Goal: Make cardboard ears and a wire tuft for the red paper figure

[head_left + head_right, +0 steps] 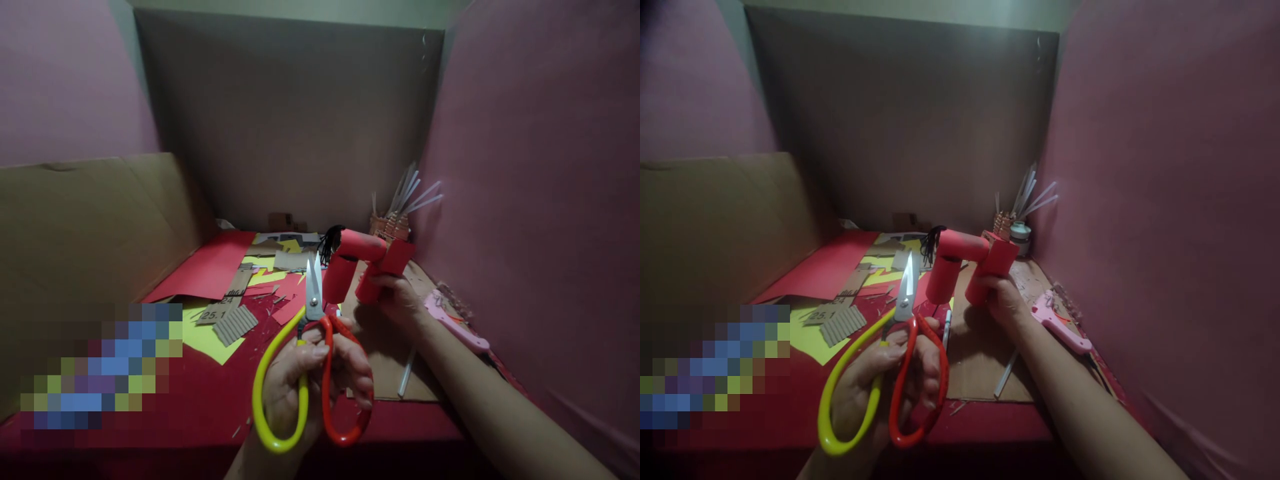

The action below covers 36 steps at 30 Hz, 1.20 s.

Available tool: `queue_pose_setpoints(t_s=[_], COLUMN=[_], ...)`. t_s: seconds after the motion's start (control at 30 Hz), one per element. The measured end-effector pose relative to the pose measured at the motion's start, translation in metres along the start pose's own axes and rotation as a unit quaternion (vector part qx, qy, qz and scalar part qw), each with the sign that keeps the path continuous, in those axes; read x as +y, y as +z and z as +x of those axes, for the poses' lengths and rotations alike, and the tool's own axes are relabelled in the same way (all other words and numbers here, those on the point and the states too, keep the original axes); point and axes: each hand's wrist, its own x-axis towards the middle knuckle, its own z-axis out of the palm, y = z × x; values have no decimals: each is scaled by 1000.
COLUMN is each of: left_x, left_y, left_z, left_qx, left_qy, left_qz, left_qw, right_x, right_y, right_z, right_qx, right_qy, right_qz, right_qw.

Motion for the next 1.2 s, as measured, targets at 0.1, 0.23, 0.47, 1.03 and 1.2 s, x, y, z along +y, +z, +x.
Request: queue_pose_setpoints(t_s=[0.1, 0.23, 0.47, 1.03, 1.2], left_x=[4, 2, -2, 0, 0], left_y=[-1, -5, -2, 2, 2], left_z=[5, 9, 18, 18, 21], left_qx=[31, 66, 14, 3, 38], left_qy=[-38, -42, -2, 27, 60], left_qz=[19, -13, -127, -249, -253], left_qw=[999, 997, 992, 968, 965], right_x=[1, 1, 2, 2, 1], right_y=[-1, -1, -2, 0, 0], right_z=[1, 0, -3, -4, -4], right_qx=[-4, -10, -23, -29, -38], right_qy=[3, 10, 12, 31, 32], right_qz=[-3, -6, -2, 14, 25], right_qw=[1000, 1000, 1000, 999, 998])
